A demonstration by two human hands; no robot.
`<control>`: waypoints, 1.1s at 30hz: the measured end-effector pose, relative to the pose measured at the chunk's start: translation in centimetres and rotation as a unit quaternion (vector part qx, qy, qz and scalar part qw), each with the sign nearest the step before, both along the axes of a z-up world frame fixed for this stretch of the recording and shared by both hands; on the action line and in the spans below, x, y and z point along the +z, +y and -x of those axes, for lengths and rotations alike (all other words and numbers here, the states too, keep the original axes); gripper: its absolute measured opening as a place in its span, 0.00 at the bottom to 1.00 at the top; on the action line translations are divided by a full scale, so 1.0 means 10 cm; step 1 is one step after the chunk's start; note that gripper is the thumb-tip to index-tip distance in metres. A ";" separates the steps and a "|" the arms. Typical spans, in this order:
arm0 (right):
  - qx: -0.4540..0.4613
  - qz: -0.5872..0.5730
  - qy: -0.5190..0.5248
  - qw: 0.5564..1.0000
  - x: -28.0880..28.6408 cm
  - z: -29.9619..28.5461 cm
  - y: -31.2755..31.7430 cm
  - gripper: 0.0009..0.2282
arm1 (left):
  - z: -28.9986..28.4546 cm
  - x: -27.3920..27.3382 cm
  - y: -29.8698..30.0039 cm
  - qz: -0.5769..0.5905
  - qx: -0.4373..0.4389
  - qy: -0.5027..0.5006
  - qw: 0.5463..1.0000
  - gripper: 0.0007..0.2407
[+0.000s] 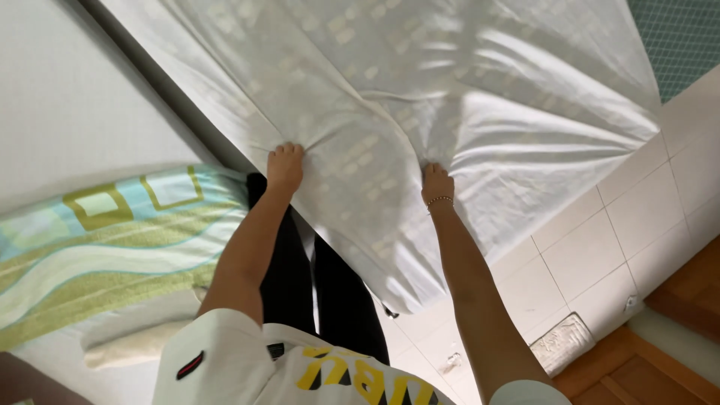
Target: The person walks through a room, picks up a white sheet from a pile of linens on a chair, and carries it to a bed. They unfold the sheet and spread it over the mattress, smoothing it out by hand.
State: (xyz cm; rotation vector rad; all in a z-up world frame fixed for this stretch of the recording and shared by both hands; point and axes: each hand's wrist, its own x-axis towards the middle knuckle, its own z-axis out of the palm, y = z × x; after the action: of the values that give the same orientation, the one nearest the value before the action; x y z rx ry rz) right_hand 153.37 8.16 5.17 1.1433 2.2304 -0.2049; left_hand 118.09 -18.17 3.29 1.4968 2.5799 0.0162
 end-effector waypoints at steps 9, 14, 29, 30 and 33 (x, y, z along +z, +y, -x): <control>0.018 0.052 0.063 0.996 0.74 0.01 -0.57 0.31 | -0.42 -0.01 -1.28 0.182 0.014 -0.137 0.974 0.07; 0.049 0.012 0.151 0.987 0.08 -0.35 -0.53 0.13 | -1.39 0.78 -0.76 -0.004 0.022 -0.278 0.960 0.24; 0.278 0.035 0.308 0.909 1.08 -1.34 -0.91 0.26 | -2.37 0.09 -1.69 0.114 0.297 -0.199 0.927 0.12; 0.278 0.035 0.306 0.910 1.00 -1.54 -0.95 0.26 | -2.51 0.24 -1.71 0.114 0.296 -0.201 0.927 0.12; 0.241 0.045 0.240 0.939 0.55 -2.00 -0.87 0.19 | -3.10 0.71 -1.51 0.122 0.265 -0.259 0.921 0.08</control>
State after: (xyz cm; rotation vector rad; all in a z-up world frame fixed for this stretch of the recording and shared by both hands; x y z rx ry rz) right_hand 173.37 -0.49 10.70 0.4971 2.8186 -0.4095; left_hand 149.06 -33.23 10.41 0.5715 2.3402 0.1298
